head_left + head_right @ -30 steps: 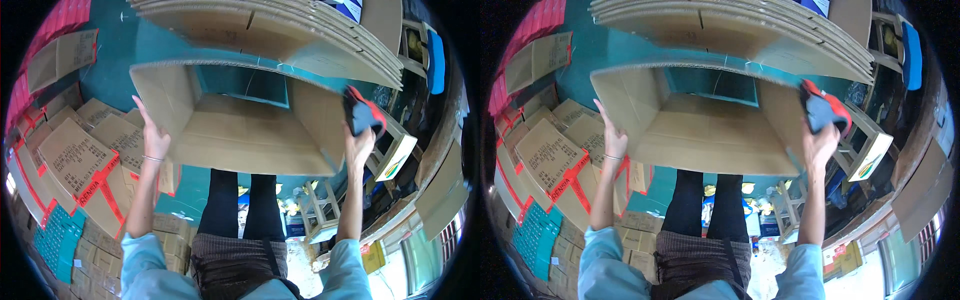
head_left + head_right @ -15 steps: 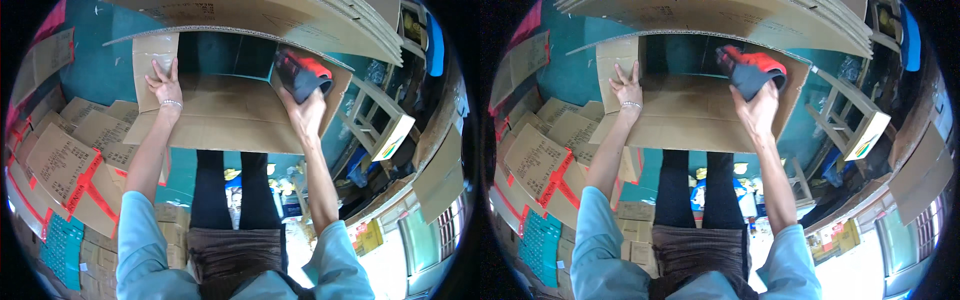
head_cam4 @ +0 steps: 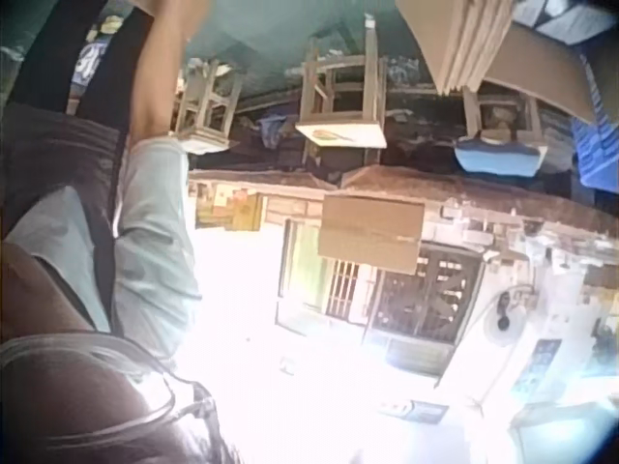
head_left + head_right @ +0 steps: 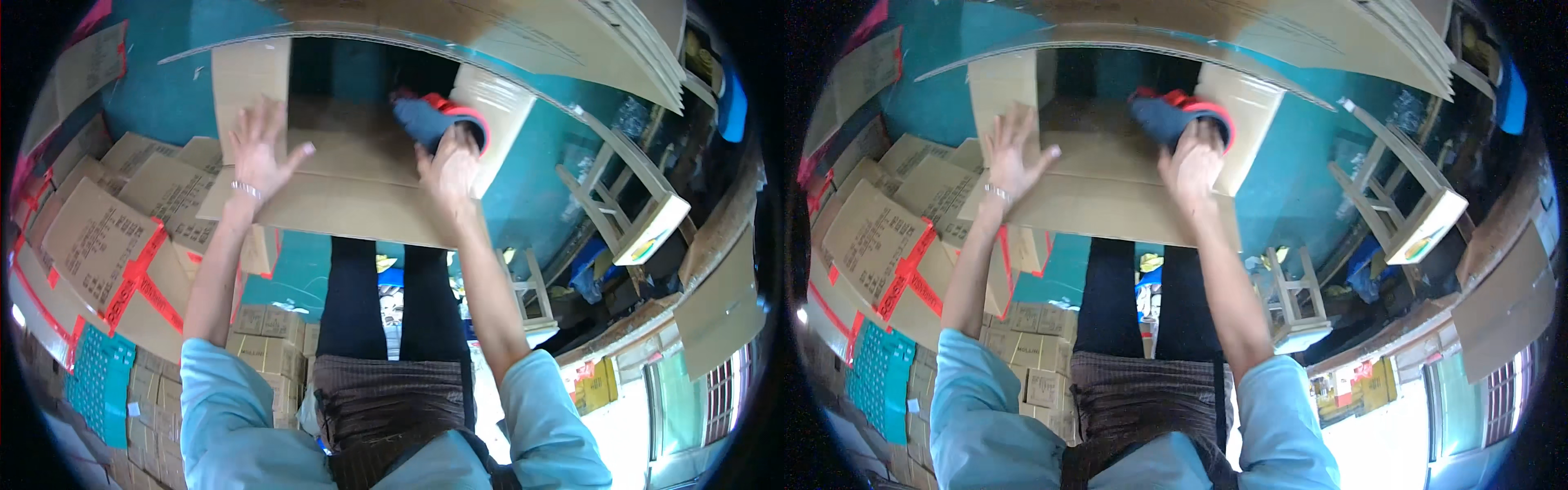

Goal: Taping multiple cardboard boxes using a handheld tape dispenser.

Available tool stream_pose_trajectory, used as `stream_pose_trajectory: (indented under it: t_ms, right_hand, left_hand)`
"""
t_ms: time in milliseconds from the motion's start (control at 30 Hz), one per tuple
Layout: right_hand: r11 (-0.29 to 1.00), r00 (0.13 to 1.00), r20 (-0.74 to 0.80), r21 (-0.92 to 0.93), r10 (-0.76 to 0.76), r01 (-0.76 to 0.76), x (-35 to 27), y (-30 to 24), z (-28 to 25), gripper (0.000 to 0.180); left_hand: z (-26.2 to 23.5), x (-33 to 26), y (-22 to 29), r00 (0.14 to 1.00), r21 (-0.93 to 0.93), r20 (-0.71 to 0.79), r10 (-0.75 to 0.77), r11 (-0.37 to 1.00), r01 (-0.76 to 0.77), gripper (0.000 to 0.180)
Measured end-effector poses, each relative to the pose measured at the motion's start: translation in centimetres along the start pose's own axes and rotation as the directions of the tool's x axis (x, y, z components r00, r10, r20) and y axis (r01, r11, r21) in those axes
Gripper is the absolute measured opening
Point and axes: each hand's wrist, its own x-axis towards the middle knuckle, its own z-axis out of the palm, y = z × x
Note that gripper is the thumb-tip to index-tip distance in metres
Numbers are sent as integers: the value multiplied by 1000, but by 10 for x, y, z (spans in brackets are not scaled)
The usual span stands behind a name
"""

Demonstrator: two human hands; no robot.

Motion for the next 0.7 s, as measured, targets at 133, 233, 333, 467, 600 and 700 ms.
stream_pose_trajectory:
  t_ms: [133,233,333,467,600,700]
  right_hand:
    - [999,985,172,42,27,-34,7,9,-20,57]
    - [834,908,412,525,-77,-168,-15,27,-91,45]
    - [835,929,327,549,-175,-36,-21,43,-177,38]
    - [690,888,-434,596,-154,411,57,20,-223,34]
    - [911,911,237,325,-338,254,70,8,-173,34]
    - [855,816,295,7,-497,519,13,17,-64,47]
  left_hand:
    - [-40,-87,27,922,-220,267,281,949,-226,108]
    - [-11,-97,11,909,-218,278,309,942,-254,115]
    - [-38,-58,15,962,70,68,264,961,-268,114]
    - [0,9,29,953,-62,-283,104,990,-127,124]
    - [58,18,41,860,-286,-368,-354,923,258,140]
    - [84,-10,58,764,-498,-341,-548,795,348,140]
